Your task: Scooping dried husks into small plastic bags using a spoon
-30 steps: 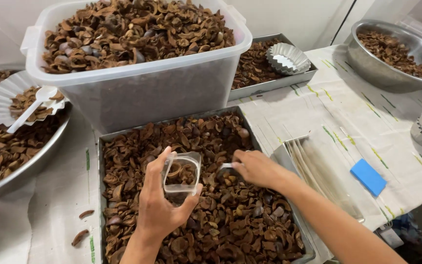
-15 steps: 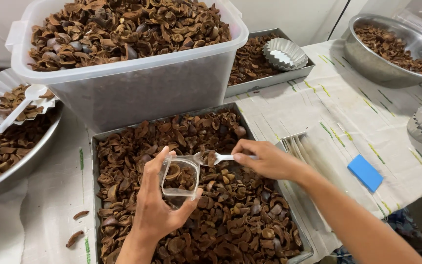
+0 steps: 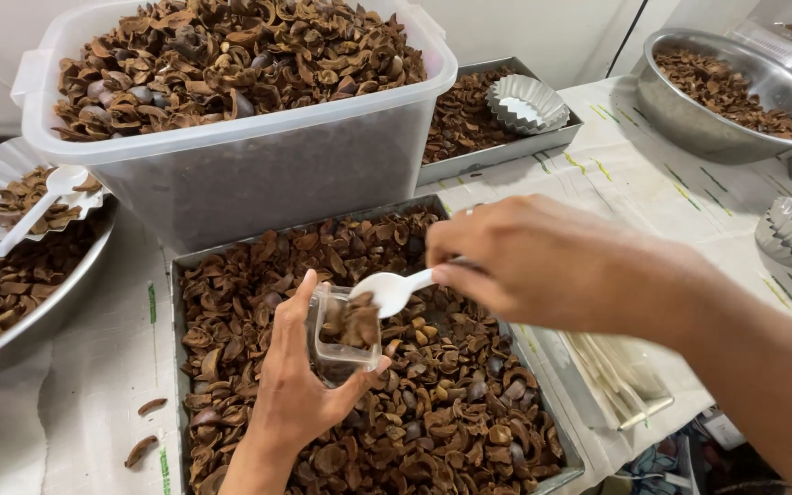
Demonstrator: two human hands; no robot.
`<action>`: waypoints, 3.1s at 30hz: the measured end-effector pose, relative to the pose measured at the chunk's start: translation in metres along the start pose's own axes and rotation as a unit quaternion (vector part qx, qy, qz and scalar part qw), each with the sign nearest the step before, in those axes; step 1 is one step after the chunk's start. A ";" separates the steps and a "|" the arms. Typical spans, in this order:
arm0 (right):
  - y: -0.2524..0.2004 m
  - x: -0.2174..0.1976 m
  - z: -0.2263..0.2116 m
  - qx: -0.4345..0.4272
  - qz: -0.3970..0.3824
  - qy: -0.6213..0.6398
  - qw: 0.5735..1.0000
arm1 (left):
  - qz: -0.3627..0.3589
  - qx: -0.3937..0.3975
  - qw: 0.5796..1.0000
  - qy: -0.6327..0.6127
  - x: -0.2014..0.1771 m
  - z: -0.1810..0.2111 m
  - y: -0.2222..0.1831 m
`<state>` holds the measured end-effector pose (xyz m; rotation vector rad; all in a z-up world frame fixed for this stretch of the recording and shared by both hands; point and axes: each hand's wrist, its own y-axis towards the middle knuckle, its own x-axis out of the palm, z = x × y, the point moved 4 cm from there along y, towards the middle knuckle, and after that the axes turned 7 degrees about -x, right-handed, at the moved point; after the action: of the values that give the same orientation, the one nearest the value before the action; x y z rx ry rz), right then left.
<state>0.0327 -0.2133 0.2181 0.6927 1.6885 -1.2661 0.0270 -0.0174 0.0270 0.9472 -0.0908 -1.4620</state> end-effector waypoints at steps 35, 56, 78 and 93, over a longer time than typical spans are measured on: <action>0.018 0.145 0.069 -0.103 0.440 0.250 0.856 | 0.114 0.011 0.993 -0.026 -0.007 -0.007 -0.007; 0.073 0.215 0.073 -0.140 0.465 0.201 0.851 | 0.098 -0.140 0.984 -0.053 -0.040 0.051 0.006; 0.111 0.163 0.051 -0.081 0.051 0.278 0.956 | 0.109 -0.026 0.993 -0.032 -0.018 -0.013 -0.010; 0.028 0.050 0.062 -0.084 0.114 0.226 0.964 | 0.068 -0.005 0.997 -0.025 -0.013 -0.009 -0.006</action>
<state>0.0538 -0.2664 0.1558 1.0973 1.9833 -0.8300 0.0250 -0.0013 0.0240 0.8792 -0.1819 -1.3589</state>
